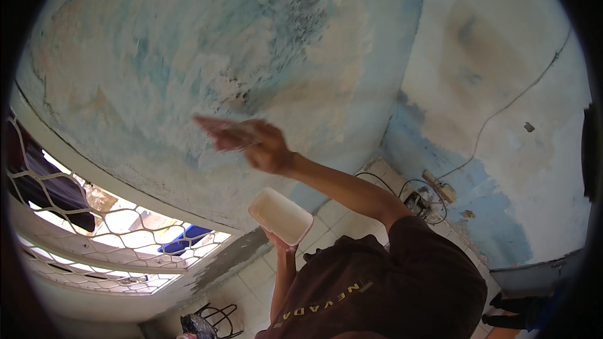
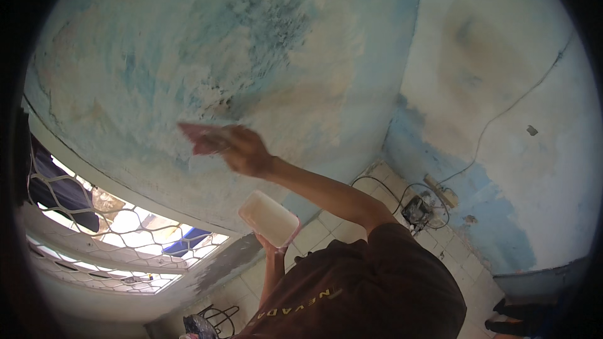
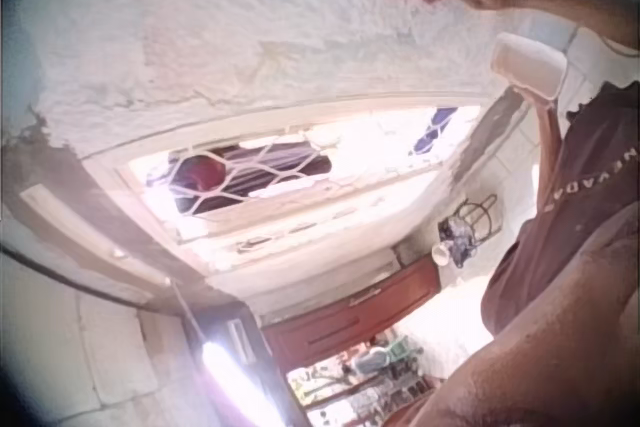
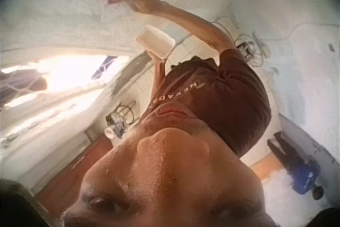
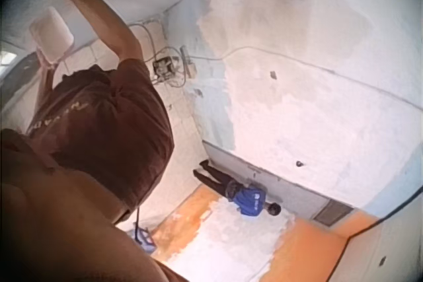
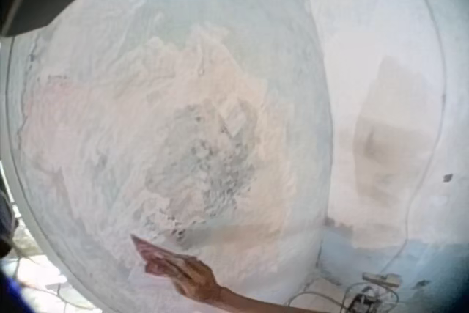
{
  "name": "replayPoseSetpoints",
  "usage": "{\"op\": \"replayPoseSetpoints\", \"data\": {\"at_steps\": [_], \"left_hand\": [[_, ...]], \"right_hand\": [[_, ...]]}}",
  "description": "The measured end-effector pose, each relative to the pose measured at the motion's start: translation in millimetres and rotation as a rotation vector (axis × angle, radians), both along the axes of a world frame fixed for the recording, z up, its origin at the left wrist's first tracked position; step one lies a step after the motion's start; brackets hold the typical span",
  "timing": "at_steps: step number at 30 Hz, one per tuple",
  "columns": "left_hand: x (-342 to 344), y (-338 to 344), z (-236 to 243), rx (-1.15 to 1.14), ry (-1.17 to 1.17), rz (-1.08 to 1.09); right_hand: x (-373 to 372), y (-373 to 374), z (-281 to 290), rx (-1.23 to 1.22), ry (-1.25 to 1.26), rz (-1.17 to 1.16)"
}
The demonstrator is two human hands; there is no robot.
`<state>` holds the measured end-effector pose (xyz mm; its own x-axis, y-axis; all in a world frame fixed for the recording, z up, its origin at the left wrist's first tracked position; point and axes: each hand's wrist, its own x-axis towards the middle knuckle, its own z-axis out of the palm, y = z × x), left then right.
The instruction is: The person applies plaster or wall putty to a ceiling and upper wall area using a plastic spreader while holding a container of the material.
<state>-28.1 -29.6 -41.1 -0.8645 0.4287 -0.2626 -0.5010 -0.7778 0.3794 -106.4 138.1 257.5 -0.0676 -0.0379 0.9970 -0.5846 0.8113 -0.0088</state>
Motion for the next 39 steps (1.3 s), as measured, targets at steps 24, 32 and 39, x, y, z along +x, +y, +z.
{"op": "replayPoseSetpoints", "data": {"at_steps": [24,32,39], "left_hand": [[1,-25,10,-0.277,0.420,0.076],[8,-66,59,-0.049,0.271,0.029],[1,-95,49,-0.059,0.119,0.026]], "right_hand": [[26,132,6,-0.385,-0.002,-0.458],[-12,215,25,-0.561,-0.065,-0.769],[-13,-114,-96,-0.017,-0.092,-0.300]]}}
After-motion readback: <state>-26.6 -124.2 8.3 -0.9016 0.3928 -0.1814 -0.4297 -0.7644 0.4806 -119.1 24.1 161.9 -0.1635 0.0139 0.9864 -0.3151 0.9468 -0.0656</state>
